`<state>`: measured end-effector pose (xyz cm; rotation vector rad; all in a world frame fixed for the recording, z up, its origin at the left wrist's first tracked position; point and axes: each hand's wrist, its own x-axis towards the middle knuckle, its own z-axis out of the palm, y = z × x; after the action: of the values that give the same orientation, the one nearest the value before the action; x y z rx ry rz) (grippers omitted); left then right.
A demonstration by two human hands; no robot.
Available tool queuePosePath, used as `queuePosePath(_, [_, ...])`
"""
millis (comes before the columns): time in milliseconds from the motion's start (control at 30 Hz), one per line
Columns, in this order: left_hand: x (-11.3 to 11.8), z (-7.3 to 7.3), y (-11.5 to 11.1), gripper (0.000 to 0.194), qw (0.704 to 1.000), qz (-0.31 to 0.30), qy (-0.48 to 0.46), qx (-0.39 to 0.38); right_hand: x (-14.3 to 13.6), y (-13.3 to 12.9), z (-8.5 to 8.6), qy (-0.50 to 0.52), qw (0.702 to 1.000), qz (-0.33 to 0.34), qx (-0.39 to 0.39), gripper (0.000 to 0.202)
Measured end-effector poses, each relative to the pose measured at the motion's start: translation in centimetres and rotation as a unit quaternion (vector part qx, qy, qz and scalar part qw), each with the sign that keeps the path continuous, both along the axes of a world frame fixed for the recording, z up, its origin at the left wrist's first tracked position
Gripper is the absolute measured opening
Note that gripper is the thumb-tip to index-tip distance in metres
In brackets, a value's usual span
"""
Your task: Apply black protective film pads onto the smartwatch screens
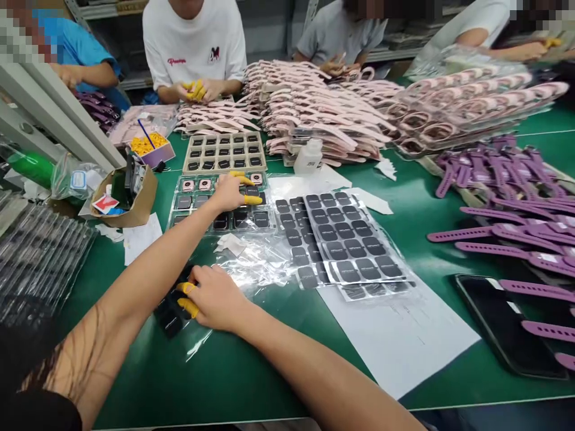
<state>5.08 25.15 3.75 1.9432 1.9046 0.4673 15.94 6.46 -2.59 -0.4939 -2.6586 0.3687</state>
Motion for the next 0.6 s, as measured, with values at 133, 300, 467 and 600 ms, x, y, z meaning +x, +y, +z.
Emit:
queuePosePath(133, [0.5,0.3,3.2,0.059,0.999,-0.001,0.037,-0.014,-0.3,0.2,-0.4,-0.006,1.0,0.007,-0.001,0.023])
queuePosePath(300, [0.7,1.8,6.9,0.022,0.999,-0.031,0.02,0.002,-0.2,0.4,0.3,-0.014,1.0,0.015,-0.003,0.028])
queuePosePath(467, [2.2,2.7,8.2,0.021,0.997,-0.064,-0.053,0.005,0.5,0.3,2.6,-0.064,0.995,-0.008,0.077,0.022])
queuePosePath(600, [2.2,3.2,6.5,0.03,0.99,-0.072,-0.118,0.037,1.3,0.1,4.4,-0.123,0.981,-0.036,0.147,0.036])
